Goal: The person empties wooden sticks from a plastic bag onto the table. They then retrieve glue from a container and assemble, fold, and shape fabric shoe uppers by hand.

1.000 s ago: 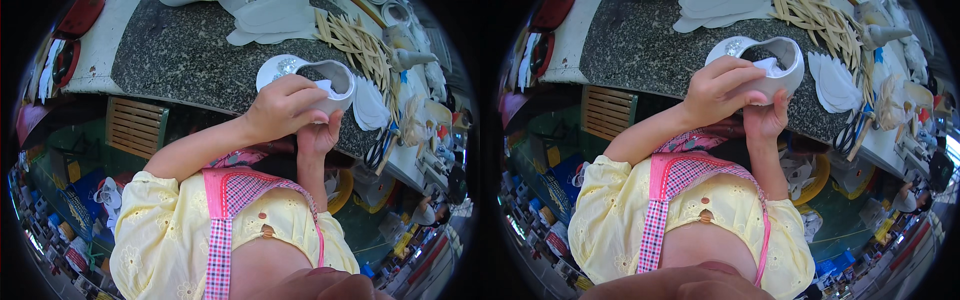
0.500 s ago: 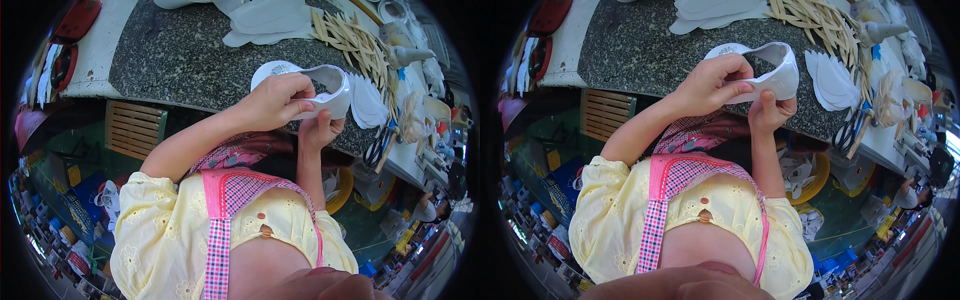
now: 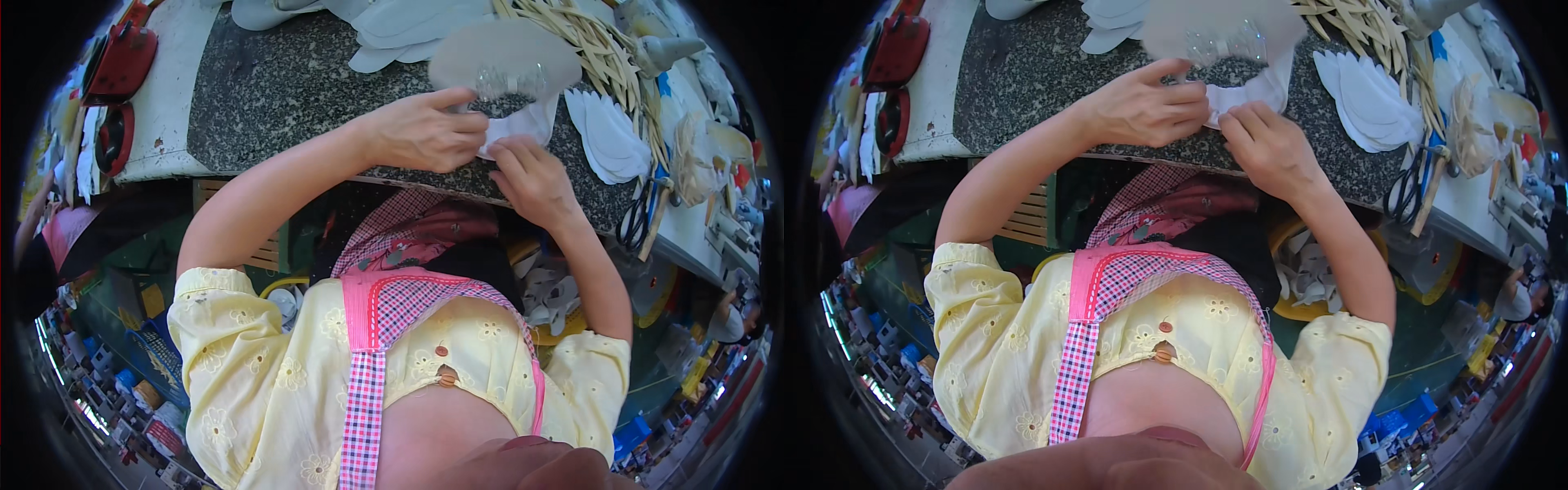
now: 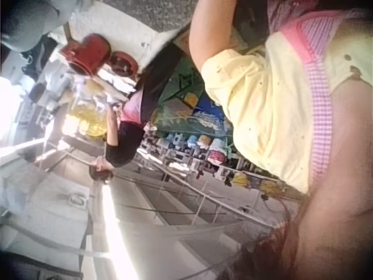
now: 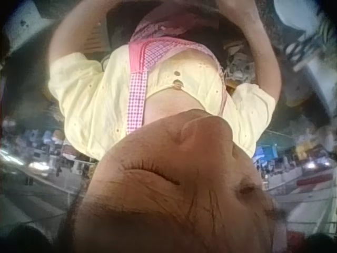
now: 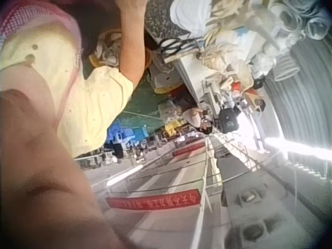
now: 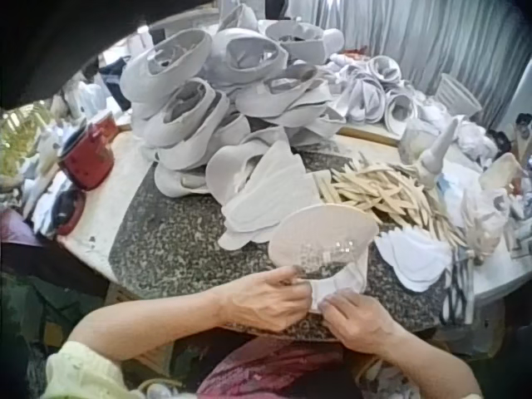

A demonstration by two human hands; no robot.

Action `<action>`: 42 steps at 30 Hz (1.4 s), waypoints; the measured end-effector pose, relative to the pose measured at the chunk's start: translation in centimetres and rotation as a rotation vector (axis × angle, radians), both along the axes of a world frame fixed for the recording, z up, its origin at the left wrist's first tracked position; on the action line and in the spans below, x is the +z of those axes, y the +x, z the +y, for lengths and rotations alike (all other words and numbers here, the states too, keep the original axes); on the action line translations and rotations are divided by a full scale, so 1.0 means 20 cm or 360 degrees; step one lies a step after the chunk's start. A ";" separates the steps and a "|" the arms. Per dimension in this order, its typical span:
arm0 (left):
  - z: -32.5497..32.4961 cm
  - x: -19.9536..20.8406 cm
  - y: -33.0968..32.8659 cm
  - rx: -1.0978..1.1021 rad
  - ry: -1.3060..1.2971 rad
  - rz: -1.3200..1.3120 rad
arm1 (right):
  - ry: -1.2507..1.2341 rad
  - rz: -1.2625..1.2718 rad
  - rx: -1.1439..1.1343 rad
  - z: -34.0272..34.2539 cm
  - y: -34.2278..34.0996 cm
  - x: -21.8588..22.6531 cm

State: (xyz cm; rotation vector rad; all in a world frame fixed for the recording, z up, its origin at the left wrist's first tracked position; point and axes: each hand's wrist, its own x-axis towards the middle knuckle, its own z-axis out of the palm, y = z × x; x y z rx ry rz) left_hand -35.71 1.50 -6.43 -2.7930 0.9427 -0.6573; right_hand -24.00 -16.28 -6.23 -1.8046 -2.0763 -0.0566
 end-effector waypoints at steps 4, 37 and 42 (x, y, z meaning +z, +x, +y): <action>-0.01 -0.09 -0.11 0.0387 -0.0116 0.0040 | 0.0089 -0.0148 -0.0099 -0.06 -0.04 -0.07; -0.10 -0.11 -0.16 0.0541 -0.0470 0.0212 | -0.0047 -0.0163 -0.0183 -0.02 -0.06 -0.09; -0.19 -0.09 -0.09 0.0950 -0.0645 0.0316 | 0.0077 -0.0302 -0.0120 -0.01 -0.09 -0.10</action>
